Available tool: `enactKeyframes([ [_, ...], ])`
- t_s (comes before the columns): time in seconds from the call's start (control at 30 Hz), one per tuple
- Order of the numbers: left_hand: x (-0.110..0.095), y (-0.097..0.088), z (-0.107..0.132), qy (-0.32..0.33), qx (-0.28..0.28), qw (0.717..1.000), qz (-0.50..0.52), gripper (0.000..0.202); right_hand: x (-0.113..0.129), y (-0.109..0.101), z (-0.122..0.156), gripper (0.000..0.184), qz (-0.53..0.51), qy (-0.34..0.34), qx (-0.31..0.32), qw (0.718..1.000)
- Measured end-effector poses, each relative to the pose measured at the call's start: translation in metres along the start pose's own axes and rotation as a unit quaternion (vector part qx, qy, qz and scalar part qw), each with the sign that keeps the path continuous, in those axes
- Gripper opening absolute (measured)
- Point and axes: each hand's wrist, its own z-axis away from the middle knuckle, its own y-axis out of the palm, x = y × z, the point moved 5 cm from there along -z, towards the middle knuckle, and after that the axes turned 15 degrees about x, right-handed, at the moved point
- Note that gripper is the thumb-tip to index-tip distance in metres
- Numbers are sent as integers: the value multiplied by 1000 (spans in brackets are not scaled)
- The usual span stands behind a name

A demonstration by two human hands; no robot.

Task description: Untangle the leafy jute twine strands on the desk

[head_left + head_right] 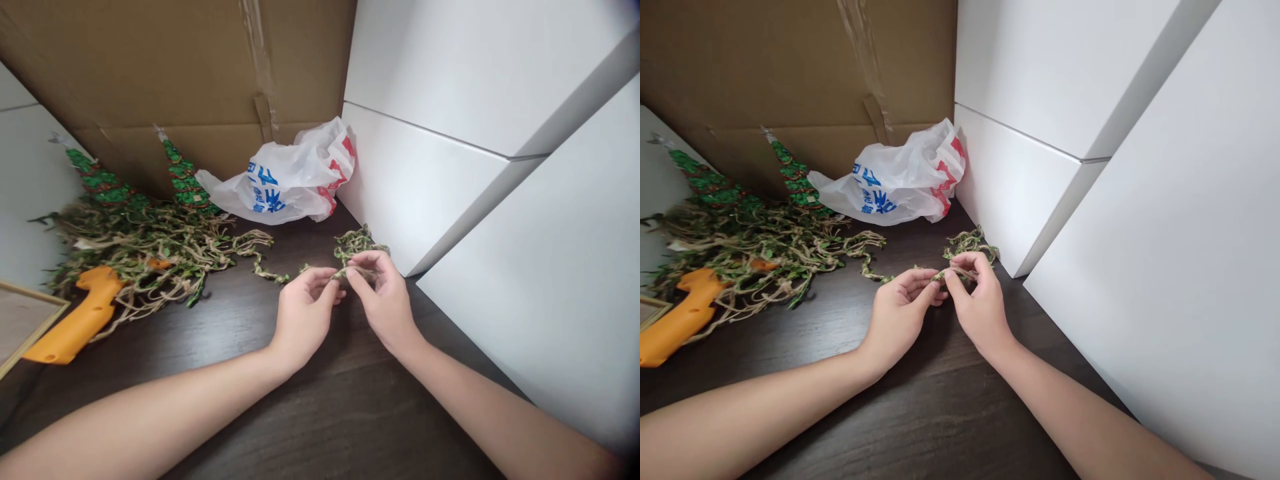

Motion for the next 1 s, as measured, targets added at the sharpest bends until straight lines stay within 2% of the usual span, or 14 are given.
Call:
enactKeyframes([
  [0.1,0,-1,1,-29,-11,999,15,19,15,-5,4,6,107,-70,-35,991],
  [0.17,0,-2,1,-35,-13,999,20,20,22,-4,5,5,168,-108,-23,980],
  [0.27,-1,-1,1,-29,-6,999,21,21,23,0,5,10,212,-113,5,971],
  [0.5,-2,3,3,-27,24,999,0,23,14,1,3,9,227,-87,24,970],
  [0.8,-3,5,3,-15,38,999,-12,19,7,3,0,6,186,-55,47,980],
  [1.0,-2,4,4,-20,33,999,1,31,5,6,0,8,174,-43,67,981],
])
